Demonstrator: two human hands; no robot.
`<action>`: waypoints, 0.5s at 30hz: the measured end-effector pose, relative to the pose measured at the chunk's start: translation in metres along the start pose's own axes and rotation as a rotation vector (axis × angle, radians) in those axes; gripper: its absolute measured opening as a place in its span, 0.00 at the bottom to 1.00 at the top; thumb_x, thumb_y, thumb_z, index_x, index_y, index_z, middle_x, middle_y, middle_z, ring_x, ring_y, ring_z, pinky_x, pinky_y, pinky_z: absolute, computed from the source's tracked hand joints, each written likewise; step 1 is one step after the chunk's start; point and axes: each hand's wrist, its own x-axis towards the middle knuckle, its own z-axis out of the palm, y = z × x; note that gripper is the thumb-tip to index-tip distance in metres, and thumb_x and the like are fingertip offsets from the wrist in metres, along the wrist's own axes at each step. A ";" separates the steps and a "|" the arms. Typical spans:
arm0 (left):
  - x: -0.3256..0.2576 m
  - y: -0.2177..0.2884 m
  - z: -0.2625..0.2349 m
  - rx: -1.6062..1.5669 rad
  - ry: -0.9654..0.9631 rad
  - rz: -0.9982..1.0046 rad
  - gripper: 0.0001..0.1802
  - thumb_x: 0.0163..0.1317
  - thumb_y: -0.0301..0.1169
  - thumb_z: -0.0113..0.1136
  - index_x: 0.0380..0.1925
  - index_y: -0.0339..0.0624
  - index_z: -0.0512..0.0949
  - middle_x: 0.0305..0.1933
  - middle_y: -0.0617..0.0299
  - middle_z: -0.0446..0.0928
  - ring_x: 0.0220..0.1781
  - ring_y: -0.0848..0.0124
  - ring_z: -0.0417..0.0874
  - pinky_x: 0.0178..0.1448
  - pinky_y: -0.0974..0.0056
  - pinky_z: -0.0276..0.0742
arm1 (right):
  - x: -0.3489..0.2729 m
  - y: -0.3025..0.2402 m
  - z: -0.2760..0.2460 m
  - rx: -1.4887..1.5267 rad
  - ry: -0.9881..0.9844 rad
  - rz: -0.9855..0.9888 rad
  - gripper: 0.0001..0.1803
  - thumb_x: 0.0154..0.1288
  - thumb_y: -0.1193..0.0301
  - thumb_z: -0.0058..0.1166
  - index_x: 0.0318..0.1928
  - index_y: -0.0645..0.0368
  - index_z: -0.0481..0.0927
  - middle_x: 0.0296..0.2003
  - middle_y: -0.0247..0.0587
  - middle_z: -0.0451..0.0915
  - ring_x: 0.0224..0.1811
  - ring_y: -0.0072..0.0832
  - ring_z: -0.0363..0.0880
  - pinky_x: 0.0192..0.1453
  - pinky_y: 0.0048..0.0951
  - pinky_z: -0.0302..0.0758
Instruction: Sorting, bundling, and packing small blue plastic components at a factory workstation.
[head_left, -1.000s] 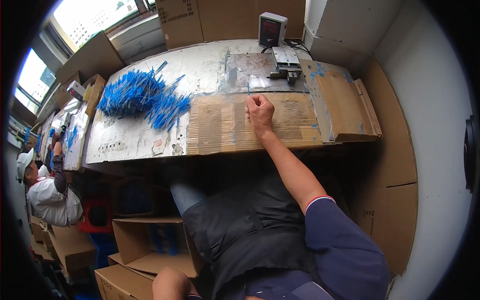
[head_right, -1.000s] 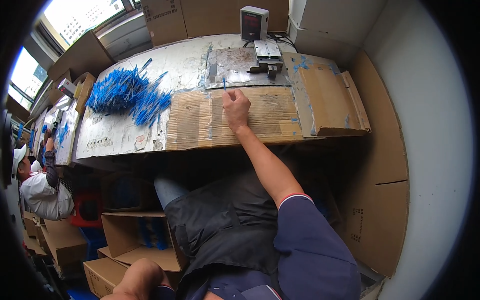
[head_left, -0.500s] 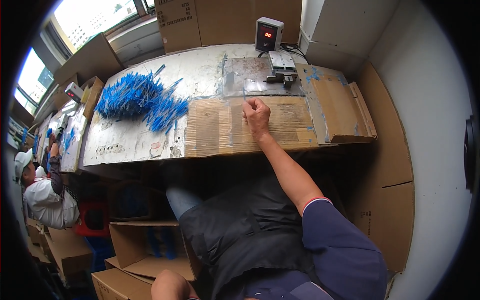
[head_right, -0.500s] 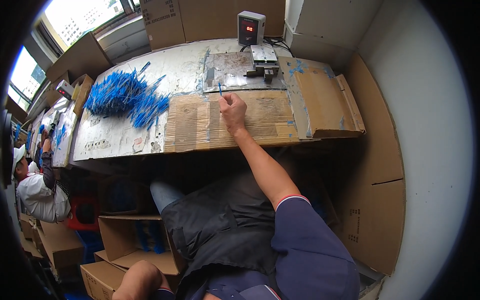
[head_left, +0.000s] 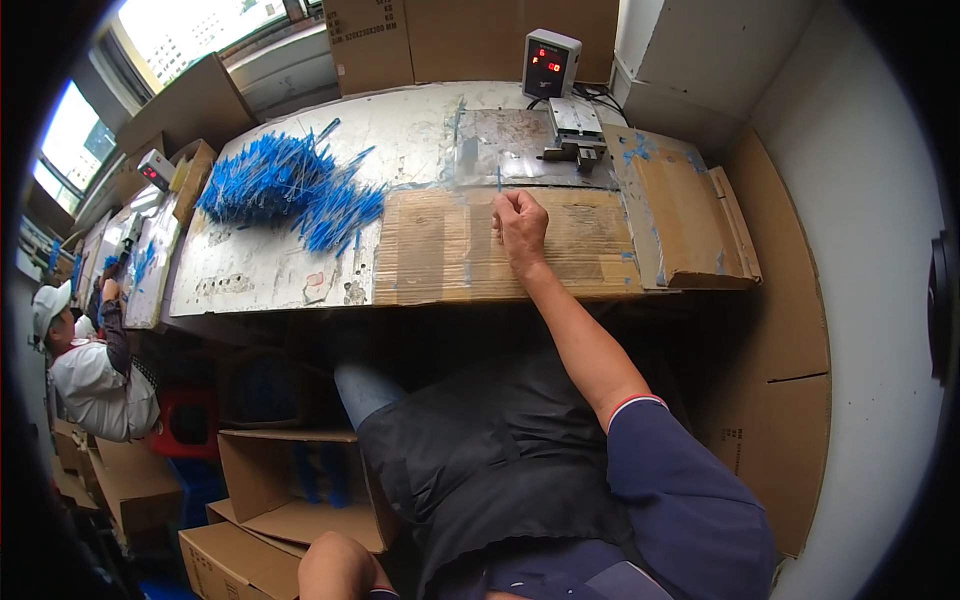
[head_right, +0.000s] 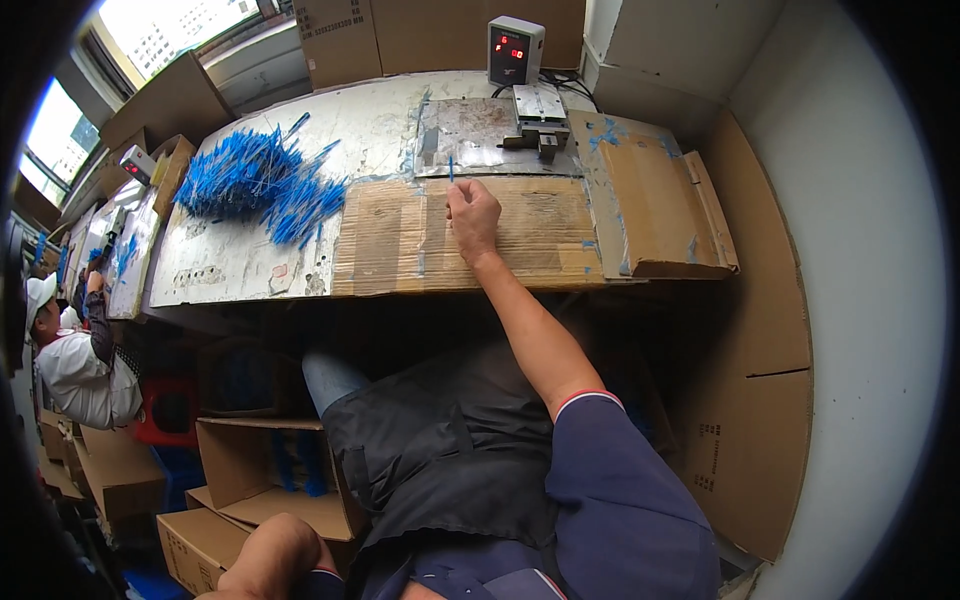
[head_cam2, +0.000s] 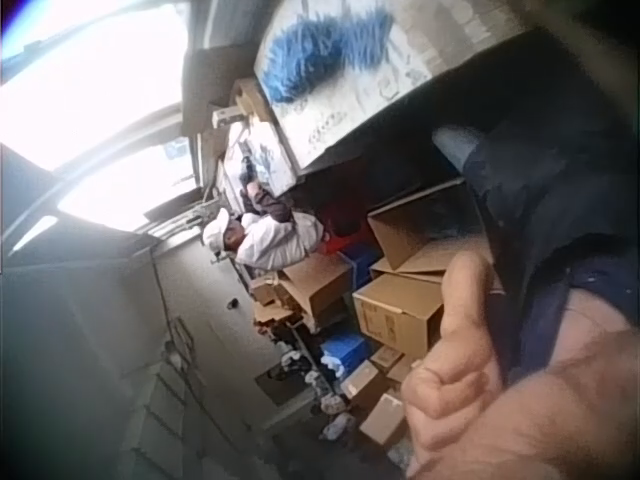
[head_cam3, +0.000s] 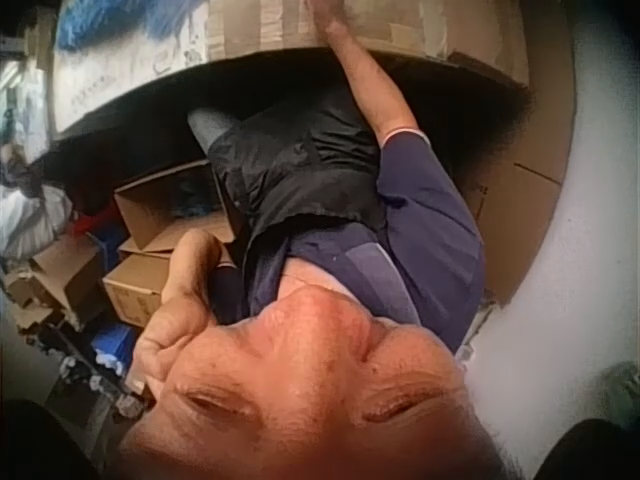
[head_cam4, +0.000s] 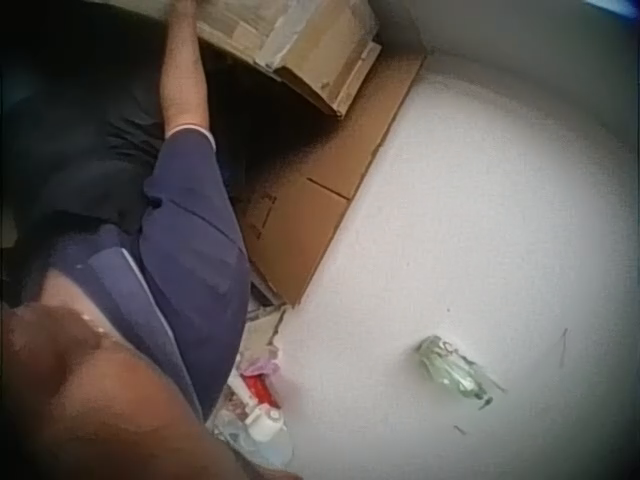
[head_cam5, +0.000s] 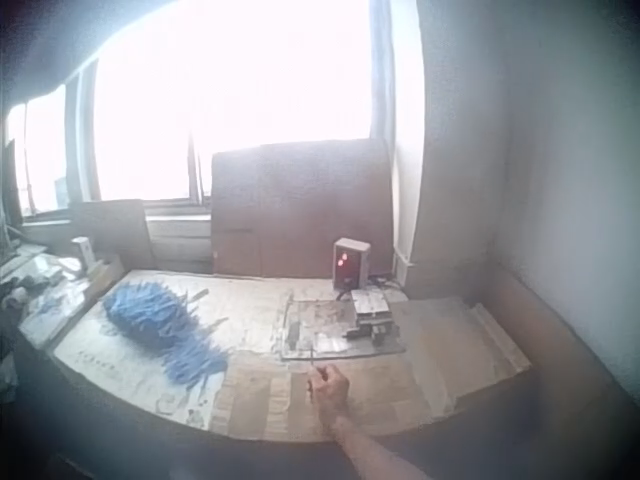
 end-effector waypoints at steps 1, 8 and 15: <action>0.006 -0.005 0.017 0.032 0.003 -0.023 0.10 0.73 0.33 0.55 0.48 0.43 0.78 0.39 0.69 0.80 0.37 0.78 0.82 0.37 0.71 0.76 | -0.001 0.003 0.010 -0.035 -0.024 -0.025 0.09 0.72 0.70 0.60 0.33 0.59 0.80 0.22 0.27 0.77 0.20 0.13 0.72 0.22 0.19 0.69; -0.121 -0.081 0.088 0.484 0.581 -0.908 0.07 0.75 0.24 0.52 0.50 0.43 0.73 0.28 0.66 0.72 0.25 0.76 0.70 0.30 0.71 0.68 | -0.001 0.008 0.033 -0.175 -0.095 -0.126 0.07 0.72 0.70 0.61 0.36 0.60 0.83 0.26 0.29 0.78 0.24 0.15 0.73 0.29 0.21 0.70; -0.467 0.013 0.194 0.429 0.553 -2.238 0.13 0.65 0.33 0.63 0.46 0.42 0.86 0.43 0.51 0.88 0.47 0.60 0.90 0.52 0.57 0.82 | -0.008 0.008 0.019 -0.259 -0.279 -0.166 0.09 0.74 0.69 0.61 0.37 0.62 0.83 0.27 0.28 0.79 0.25 0.15 0.72 0.30 0.18 0.70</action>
